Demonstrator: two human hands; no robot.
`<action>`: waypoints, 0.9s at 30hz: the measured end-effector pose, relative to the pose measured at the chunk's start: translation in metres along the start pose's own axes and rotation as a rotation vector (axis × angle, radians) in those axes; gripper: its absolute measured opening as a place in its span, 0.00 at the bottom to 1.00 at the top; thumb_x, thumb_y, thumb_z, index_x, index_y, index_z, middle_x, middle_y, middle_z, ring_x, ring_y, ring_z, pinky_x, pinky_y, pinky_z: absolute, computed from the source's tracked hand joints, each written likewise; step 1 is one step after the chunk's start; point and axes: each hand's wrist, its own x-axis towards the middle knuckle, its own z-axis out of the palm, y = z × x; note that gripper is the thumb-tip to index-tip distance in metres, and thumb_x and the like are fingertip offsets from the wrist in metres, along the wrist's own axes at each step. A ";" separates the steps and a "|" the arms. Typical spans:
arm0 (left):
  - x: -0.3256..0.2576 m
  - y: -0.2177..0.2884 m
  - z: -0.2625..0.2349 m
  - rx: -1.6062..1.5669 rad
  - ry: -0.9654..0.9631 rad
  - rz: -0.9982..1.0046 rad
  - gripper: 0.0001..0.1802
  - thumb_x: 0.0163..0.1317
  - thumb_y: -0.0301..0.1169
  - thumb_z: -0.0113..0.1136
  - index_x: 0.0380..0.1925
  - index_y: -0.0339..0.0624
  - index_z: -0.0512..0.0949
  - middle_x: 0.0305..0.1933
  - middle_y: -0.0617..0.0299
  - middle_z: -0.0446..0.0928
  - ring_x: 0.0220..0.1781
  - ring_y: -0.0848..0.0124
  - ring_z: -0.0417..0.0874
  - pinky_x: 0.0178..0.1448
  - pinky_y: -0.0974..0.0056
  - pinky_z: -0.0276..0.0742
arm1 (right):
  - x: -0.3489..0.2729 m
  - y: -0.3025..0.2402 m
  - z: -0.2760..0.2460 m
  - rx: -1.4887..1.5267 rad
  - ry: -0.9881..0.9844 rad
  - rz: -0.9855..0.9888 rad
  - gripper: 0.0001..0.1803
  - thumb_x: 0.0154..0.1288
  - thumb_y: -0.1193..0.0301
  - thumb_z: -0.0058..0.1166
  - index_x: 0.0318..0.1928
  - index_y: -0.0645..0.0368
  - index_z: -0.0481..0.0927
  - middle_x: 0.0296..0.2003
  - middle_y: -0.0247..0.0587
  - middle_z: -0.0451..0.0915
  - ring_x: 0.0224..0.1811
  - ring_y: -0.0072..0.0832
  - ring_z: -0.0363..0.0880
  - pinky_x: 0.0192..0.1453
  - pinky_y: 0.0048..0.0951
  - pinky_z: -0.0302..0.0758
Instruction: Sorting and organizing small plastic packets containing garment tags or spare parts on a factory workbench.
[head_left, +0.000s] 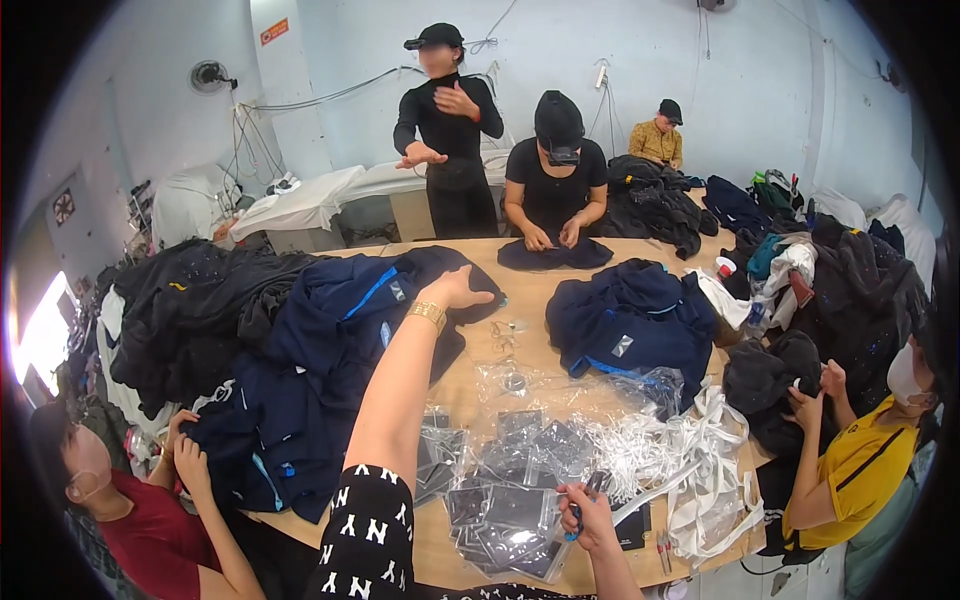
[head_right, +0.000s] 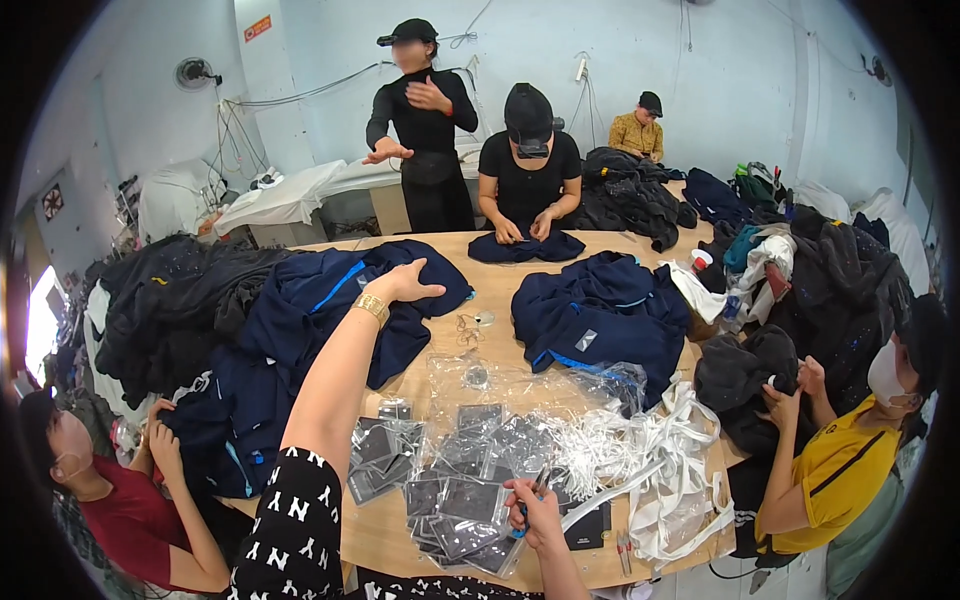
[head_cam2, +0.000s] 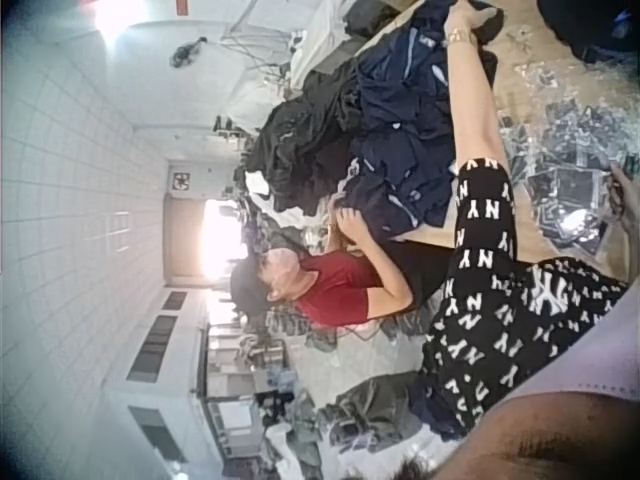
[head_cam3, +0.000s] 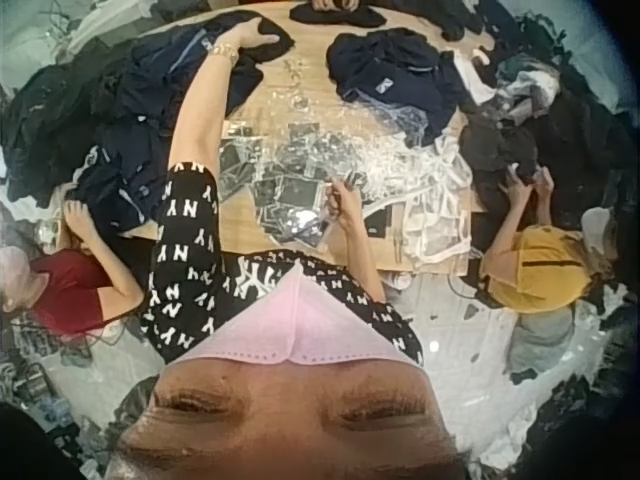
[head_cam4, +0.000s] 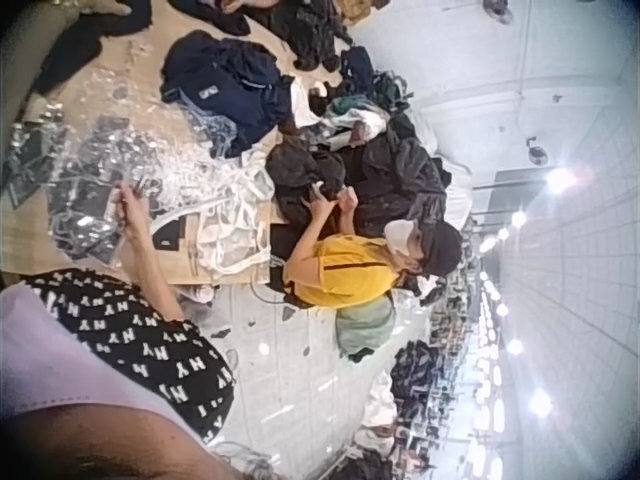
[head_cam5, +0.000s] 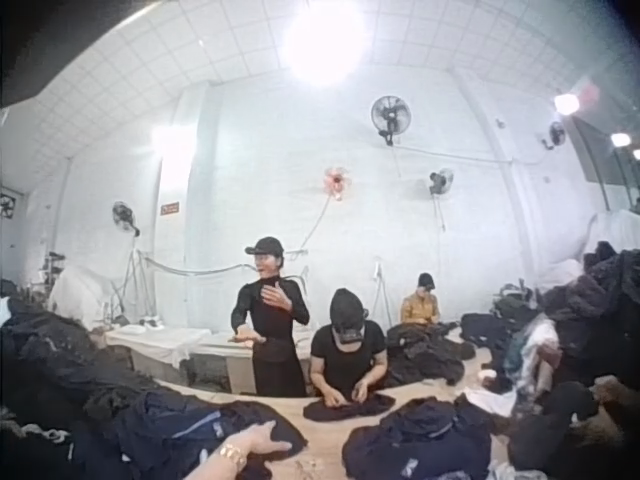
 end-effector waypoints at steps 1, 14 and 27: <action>0.004 -0.005 0.002 -0.002 0.003 -0.006 0.50 0.47 0.60 0.56 0.60 0.33 0.55 0.63 0.43 0.57 0.64 0.55 0.60 0.66 0.62 0.56 | 0.000 -0.001 0.000 0.009 0.003 -0.002 0.11 0.62 0.70 0.50 0.36 0.67 0.74 0.18 0.38 0.73 0.10 0.16 0.60 0.11 0.18 0.54; 0.010 -0.059 0.001 -1.956 0.505 -0.207 0.24 0.64 0.51 0.38 0.38 0.41 0.72 0.34 0.60 0.73 0.37 0.67 0.75 0.41 0.63 0.72 | 0.009 -0.007 0.010 -0.046 -0.010 -0.001 0.10 0.63 0.70 0.48 0.35 0.66 0.73 0.18 0.37 0.72 0.09 0.17 0.60 0.11 0.19 0.54; -0.098 -0.060 0.054 -2.142 -0.093 -0.042 0.09 0.57 0.35 0.58 0.27 0.42 0.76 0.26 0.66 0.77 0.32 0.78 0.79 0.28 0.79 0.74 | 0.016 -0.075 0.096 -0.639 -0.299 0.130 0.26 0.68 0.54 0.36 0.38 0.67 0.75 0.15 0.28 0.65 0.16 0.16 0.61 0.19 0.18 0.58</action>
